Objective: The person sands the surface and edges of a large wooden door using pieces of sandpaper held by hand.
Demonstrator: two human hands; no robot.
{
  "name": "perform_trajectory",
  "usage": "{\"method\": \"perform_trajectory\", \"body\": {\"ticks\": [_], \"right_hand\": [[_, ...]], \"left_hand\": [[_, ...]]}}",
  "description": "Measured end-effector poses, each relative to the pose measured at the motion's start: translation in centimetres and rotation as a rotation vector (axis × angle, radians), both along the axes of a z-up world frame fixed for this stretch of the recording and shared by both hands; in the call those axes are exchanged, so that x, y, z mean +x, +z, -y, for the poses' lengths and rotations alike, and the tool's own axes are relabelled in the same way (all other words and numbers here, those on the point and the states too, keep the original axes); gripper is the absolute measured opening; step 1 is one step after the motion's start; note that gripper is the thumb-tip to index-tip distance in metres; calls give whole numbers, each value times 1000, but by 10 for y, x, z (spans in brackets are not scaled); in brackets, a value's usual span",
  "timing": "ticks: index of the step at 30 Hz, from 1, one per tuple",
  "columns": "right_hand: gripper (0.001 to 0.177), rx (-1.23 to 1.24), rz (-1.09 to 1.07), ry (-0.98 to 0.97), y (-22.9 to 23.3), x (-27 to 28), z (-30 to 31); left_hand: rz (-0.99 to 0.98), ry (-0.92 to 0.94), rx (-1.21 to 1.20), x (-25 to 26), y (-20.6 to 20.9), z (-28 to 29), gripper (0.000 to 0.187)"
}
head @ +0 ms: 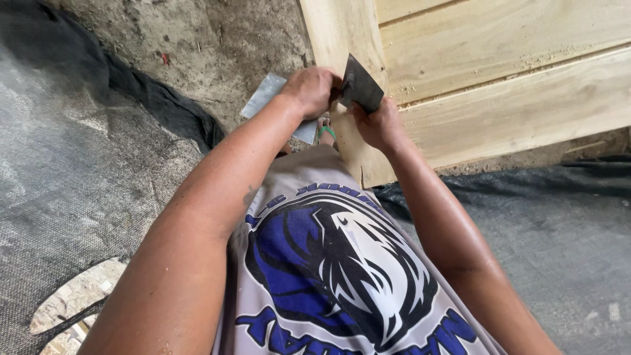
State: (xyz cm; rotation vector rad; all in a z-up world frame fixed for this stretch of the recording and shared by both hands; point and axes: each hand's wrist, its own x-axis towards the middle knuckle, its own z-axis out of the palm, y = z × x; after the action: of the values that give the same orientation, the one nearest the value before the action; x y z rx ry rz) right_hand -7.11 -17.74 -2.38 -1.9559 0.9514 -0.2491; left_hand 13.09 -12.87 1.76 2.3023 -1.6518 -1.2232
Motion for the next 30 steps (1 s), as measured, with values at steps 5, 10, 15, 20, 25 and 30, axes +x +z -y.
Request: {"method": "perform_trajectory", "body": {"ticks": [5, 10, 15, 20, 25, 30], "right_hand": [[9, 72, 100, -9, 3, -4, -5], [8, 63, 208, -36, 11, -7, -12], [8, 242, 166, -100, 9, -10, -15], [9, 6, 228, 7, 12, -18, -13], [10, 66, 124, -40, 10, -24, -22], [9, 172, -25, -55, 19, -25, -25]], "left_hand": [[-45, 37, -51, -1, 3, -5, 23], [-129, 188, 1, -9, -11, -9, 17], [-146, 107, -72, -7, -24, -17, 15], [-36, -64, -151, -13, -19, -15, 32], [-53, -22, -142, -17, -24, -25, 31], [-149, 86, 26, -22, -17, -38, 30]]}}
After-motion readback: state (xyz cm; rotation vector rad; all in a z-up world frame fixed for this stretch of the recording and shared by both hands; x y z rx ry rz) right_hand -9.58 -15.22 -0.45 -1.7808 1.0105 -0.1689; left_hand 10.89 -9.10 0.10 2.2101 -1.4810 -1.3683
